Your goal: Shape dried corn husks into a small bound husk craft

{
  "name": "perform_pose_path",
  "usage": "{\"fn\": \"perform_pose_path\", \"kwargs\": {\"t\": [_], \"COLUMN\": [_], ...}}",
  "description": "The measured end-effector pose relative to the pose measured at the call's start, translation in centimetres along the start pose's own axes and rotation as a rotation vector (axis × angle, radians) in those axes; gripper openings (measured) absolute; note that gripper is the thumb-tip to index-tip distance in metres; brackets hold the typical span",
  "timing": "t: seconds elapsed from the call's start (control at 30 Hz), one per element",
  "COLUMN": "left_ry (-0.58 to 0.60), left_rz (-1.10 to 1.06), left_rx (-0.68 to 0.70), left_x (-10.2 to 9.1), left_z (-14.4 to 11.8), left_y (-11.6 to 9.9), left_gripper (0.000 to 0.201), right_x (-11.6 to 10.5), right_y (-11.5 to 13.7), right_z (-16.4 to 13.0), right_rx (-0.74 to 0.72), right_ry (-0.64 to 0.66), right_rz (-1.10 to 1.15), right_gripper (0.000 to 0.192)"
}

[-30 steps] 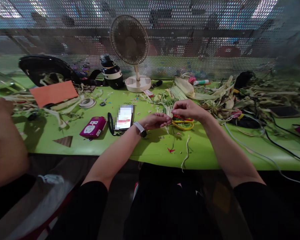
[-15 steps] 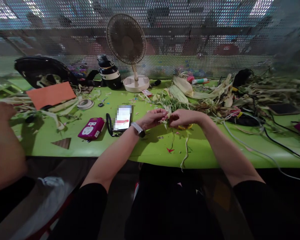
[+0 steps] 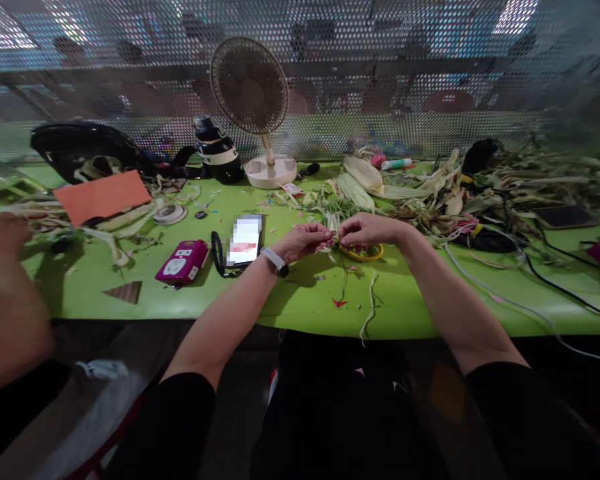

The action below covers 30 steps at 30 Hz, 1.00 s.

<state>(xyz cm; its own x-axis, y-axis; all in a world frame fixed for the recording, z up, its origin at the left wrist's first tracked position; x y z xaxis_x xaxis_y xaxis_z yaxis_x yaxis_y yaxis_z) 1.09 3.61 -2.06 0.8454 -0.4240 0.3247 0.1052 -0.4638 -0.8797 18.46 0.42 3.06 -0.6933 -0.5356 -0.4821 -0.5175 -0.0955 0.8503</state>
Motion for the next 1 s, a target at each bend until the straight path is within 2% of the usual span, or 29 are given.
{"fn": "perform_pose_path", "kwargs": {"t": [0.27,0.63,0.9,1.0], "left_ry": [-0.028,0.031,0.034,0.025], "left_rz": [-0.008,-0.031,-0.013,-0.018], "left_rx": [0.001,0.061,0.072,0.083], "left_x": [-0.1,-0.2,-0.3,-0.1], "left_z": [-0.3,-0.2,-0.3,-0.5], "left_y": [-0.5,-0.4,-0.6,-0.7], "left_gripper": [0.011,0.011,0.023,0.027], "right_x": [-0.7,-1.5,-1.1,-0.2], "right_y": [0.3,0.2,-0.1,-0.2], "right_z": [-0.4,-0.6,-0.3,-0.2], "right_rx": [0.022,0.002,0.048,0.109], "right_ry": [-0.074,-0.153,-0.143,-0.034], "right_rz": [0.012,0.040,-0.007,-0.051], "right_gripper": [0.012,0.019,0.019,0.019]}}
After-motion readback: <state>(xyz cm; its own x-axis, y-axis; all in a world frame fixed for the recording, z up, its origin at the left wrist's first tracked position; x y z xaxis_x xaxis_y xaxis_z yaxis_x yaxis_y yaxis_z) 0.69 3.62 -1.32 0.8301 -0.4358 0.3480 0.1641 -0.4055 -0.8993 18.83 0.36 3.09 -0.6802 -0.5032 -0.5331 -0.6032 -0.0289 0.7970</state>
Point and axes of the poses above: each hand's wrist, its own z-axis towards the middle knuckle, its own x-axis out of the palm, y = z × x, the point moved 3 cm from there along z, towards the middle knuckle, and after that the axes turned 6 degrees about -y, right-handed, at the moved point
